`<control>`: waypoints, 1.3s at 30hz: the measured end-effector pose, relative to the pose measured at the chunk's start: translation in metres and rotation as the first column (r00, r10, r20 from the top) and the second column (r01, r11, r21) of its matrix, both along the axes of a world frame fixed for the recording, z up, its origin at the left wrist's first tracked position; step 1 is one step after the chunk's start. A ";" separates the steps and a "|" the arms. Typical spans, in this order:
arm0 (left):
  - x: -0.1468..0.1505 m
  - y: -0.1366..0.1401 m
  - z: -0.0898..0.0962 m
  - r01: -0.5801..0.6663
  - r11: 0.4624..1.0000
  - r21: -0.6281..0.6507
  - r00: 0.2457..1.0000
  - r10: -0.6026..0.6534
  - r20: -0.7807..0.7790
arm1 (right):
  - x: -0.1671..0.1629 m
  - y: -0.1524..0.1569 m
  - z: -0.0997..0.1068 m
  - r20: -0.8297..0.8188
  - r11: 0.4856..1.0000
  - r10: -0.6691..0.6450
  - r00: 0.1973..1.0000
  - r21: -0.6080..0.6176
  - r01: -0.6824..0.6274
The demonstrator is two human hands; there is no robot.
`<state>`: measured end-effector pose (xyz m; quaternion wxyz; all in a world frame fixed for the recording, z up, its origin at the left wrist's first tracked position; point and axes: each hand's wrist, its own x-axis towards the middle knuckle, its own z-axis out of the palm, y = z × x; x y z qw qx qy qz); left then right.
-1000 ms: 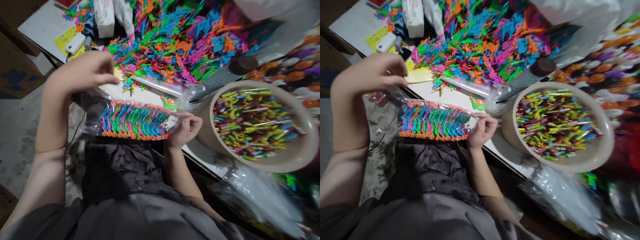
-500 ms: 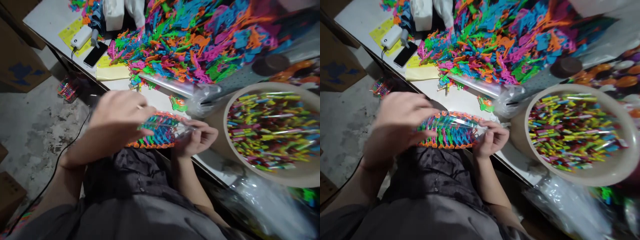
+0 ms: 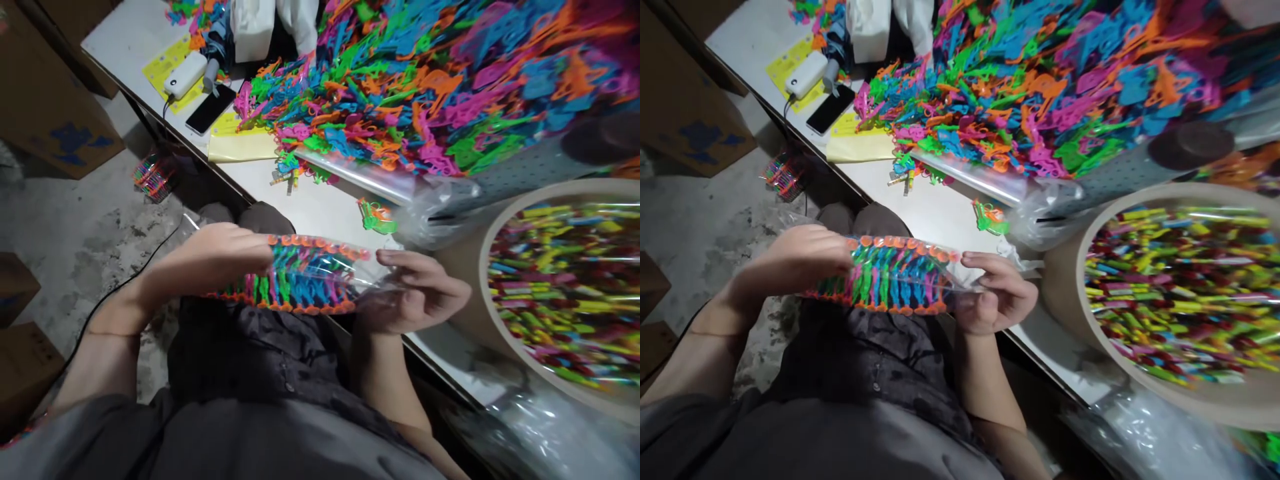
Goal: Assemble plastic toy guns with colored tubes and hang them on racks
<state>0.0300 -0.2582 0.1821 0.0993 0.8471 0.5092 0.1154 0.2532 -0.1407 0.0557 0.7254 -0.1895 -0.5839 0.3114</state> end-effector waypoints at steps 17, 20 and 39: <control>-0.138 -0.120 -0.003 -0.617 0.552 -0.561 0.721 0.682 -0.123 | -0.023 0.007 -0.020 -0.042 0.929 0.311 0.949 -0.198 -0.313; -0.170 -0.126 -0.022 -0.679 0.445 -0.584 0.632 0.759 -0.156 | -0.032 0.004 -0.016 0.050 0.921 0.334 0.941 -0.232 -0.314; -0.284 -0.098 -0.197 -0.692 0.459 -0.557 0.658 0.720 -0.223 | -0.083 0.027 -0.079 0.557 0.888 0.379 0.739 -0.445 -0.120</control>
